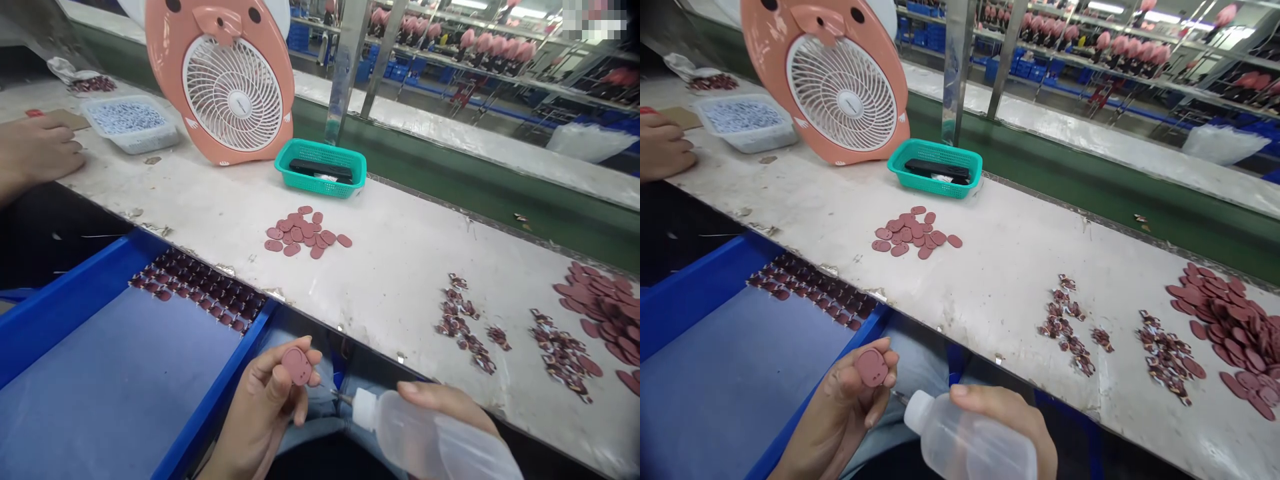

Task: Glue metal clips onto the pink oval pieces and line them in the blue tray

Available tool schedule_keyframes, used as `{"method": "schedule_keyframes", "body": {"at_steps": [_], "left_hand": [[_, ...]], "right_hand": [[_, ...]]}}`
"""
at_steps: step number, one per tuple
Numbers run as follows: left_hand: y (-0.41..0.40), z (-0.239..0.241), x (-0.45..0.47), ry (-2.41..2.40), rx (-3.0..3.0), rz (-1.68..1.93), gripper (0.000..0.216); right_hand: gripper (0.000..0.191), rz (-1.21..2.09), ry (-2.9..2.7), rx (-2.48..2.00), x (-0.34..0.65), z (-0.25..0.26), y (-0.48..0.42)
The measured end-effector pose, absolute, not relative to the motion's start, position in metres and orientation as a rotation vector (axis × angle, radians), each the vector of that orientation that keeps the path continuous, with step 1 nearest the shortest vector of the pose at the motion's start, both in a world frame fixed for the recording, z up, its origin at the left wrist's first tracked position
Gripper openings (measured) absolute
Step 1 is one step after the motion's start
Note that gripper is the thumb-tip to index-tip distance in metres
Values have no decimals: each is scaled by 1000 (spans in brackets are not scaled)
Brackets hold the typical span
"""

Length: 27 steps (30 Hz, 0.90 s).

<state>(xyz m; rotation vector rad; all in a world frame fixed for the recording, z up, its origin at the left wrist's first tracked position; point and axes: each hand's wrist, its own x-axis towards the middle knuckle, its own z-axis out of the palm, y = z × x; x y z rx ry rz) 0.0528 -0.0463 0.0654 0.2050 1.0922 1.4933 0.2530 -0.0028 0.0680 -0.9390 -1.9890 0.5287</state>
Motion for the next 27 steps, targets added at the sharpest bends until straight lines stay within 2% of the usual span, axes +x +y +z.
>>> {"method": "schedule_keyframes", "body": {"at_steps": [10,22,27], "left_hand": [[-44,86,61,1205,121,1544,48],[-46,88,62,1219,132,1521,46],[-46,88,61,1218,136,1523,47]], "right_hand": [[52,610,-1589,-1105,213,100,-10],[43,702,-1601,-1062,215,96,-8],[46,673,-1592,-1099,219,98,-9]]}}
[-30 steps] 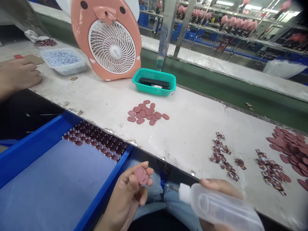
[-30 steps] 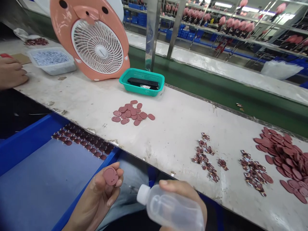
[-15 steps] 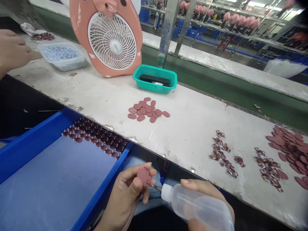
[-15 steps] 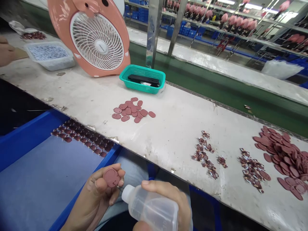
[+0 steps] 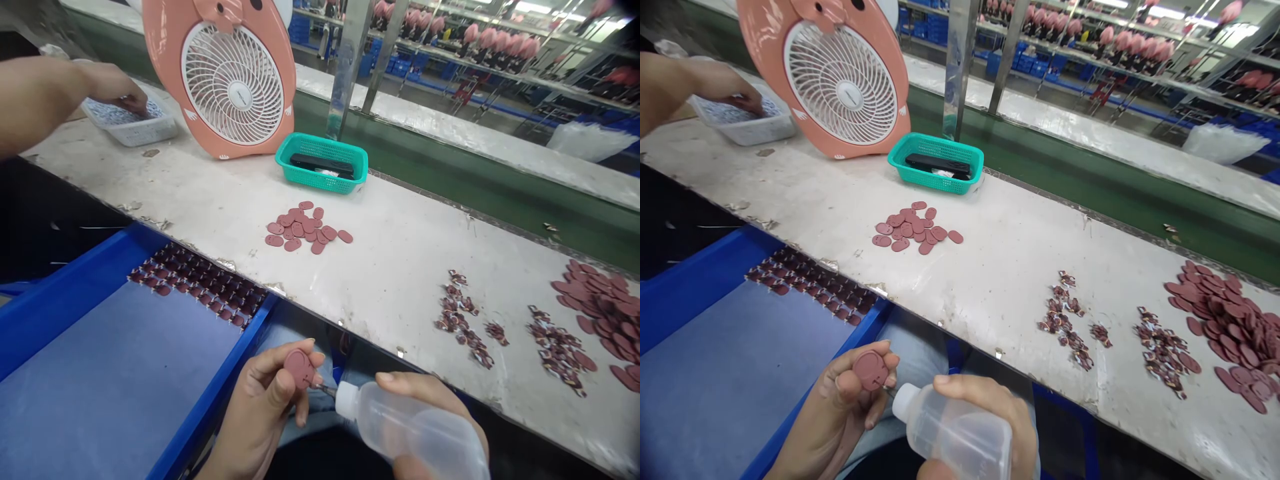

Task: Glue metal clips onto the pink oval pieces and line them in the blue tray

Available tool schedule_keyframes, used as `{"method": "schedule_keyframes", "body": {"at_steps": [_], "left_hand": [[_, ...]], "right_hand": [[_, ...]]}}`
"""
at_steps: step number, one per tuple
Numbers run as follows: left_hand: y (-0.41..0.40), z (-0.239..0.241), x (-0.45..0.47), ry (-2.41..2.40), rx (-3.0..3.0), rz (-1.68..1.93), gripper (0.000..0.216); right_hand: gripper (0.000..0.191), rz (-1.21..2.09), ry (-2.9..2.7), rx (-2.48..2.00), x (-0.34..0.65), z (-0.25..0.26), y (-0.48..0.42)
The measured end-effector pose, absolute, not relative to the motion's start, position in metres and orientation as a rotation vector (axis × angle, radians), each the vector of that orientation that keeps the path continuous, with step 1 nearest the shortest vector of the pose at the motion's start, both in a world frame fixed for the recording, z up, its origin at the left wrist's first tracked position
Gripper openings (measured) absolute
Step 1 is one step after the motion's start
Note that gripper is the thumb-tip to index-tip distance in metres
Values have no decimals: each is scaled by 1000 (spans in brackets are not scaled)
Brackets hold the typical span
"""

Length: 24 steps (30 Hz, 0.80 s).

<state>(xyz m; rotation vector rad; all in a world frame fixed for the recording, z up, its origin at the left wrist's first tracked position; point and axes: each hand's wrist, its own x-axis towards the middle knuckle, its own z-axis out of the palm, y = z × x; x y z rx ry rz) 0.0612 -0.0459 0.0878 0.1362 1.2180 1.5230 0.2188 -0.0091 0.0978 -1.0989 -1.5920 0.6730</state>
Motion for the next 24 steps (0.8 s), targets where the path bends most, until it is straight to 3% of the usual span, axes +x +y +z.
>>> {"method": "schedule_keyframes", "body": {"at_steps": [13,24], "left_hand": [[-44,93,63,1241,132,1540,48],[-45,95,63,1260,119,1541,49]], "right_hand": [[41,776,-1763,-810,226,85,6],[43,837,-1568,-1001,221,94,-6]]}}
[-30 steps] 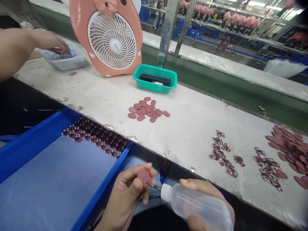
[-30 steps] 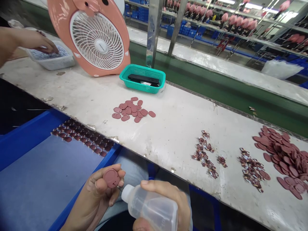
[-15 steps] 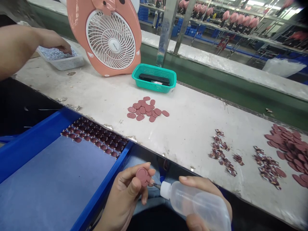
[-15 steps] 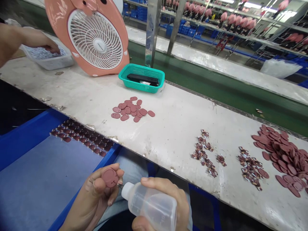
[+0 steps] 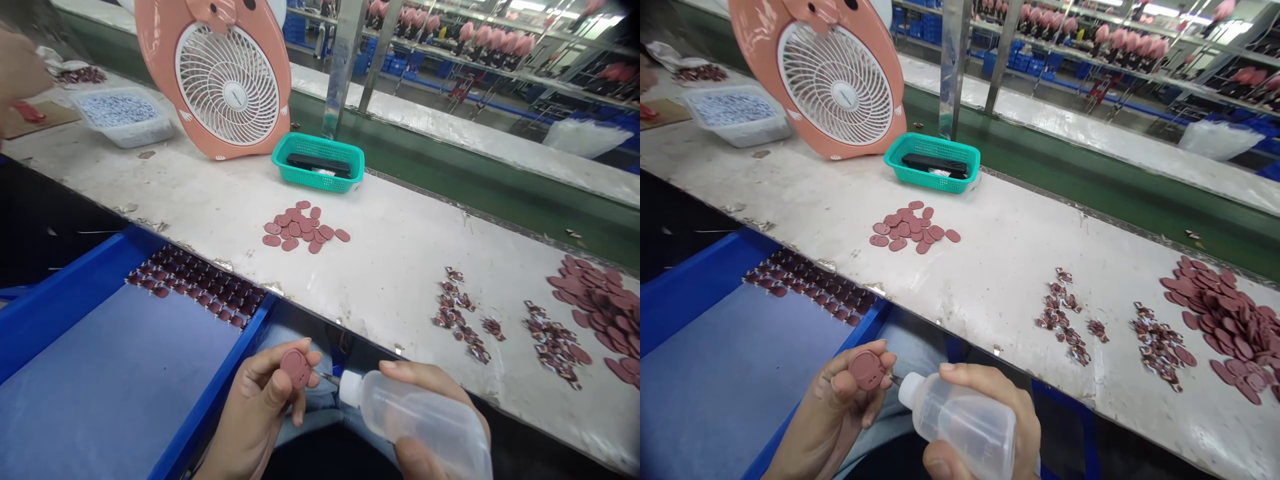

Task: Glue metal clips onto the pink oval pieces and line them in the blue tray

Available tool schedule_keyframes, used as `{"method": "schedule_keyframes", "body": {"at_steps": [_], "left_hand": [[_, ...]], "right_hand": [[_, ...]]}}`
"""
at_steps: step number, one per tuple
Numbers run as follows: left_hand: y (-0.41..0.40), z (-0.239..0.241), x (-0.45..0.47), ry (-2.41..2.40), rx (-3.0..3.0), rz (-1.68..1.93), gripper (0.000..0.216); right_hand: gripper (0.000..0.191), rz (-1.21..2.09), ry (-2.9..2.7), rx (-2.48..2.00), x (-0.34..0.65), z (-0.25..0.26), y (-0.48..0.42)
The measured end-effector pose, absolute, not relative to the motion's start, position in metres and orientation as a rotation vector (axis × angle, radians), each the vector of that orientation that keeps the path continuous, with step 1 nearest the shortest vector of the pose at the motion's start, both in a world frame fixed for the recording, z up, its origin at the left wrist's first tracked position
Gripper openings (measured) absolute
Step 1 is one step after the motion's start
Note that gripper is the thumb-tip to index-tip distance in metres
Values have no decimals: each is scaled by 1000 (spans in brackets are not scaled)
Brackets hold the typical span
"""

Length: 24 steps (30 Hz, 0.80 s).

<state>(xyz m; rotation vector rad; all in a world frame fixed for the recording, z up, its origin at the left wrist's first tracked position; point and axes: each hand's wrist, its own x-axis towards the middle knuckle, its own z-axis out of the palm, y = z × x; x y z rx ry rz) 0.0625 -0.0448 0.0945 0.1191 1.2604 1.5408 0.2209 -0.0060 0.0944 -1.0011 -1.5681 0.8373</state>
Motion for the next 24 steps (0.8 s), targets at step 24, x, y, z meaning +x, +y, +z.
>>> {"method": "schedule_keyframes", "body": {"at_steps": [24], "left_hand": [[-38,79,59,1317,82,1596,51]], "right_hand": [[54,1559,-978,-755,221,80,39]]}}
